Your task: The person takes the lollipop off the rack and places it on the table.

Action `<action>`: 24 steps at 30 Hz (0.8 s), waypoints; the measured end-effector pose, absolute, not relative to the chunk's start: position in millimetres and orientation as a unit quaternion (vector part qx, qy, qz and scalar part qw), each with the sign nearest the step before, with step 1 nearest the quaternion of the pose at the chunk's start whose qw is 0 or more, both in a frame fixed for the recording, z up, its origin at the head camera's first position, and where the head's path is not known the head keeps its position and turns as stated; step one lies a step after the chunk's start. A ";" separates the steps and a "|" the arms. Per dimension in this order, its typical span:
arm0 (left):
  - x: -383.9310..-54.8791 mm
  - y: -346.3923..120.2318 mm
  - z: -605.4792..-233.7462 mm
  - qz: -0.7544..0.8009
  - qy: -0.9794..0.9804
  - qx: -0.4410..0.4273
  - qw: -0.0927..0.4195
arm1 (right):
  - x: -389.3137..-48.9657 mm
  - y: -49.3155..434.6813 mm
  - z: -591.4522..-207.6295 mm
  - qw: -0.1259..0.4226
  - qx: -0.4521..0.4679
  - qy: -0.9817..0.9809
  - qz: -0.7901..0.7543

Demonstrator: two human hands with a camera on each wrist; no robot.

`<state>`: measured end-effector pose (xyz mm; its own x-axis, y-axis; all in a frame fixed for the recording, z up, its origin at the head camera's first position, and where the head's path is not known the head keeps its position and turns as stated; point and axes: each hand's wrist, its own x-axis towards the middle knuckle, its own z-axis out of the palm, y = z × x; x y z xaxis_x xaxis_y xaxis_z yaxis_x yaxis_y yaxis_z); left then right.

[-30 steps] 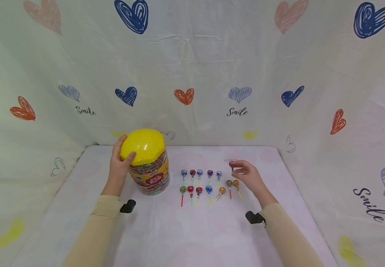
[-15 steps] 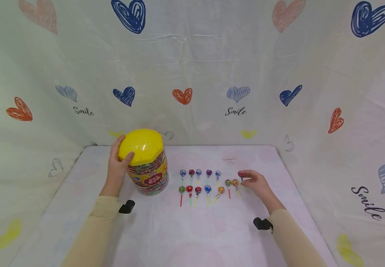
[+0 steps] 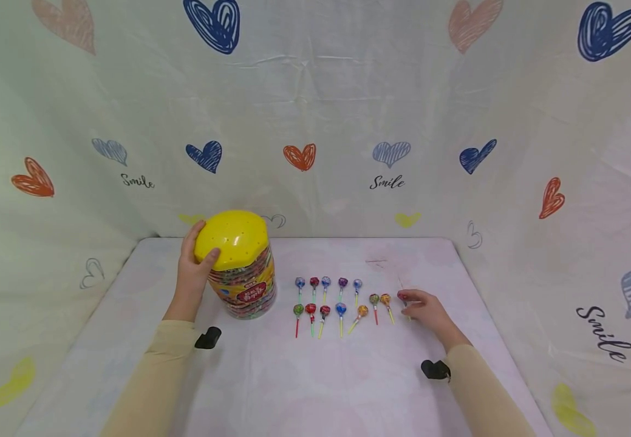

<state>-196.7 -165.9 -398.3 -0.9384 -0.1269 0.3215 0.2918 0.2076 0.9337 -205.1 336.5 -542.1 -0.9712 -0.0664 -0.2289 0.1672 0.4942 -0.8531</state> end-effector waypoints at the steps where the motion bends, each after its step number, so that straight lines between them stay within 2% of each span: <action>1: -196.5 -165.9 -398.0 -0.627 -0.759 -0.054 0.167 | -205.9 336.9 -543.4 0.116 0.031 0.860 -0.496; 14: -218.6 -175.7 -426.5 -0.622 -0.762 -0.042 0.173 | -215.0 337.3 -551.6 0.106 -0.005 0.887 -0.450; 24: -195.4 -164.7 -395.5 -0.622 -0.764 -0.046 0.168 | -220.0 336.0 -553.5 0.124 -0.013 0.904 -0.409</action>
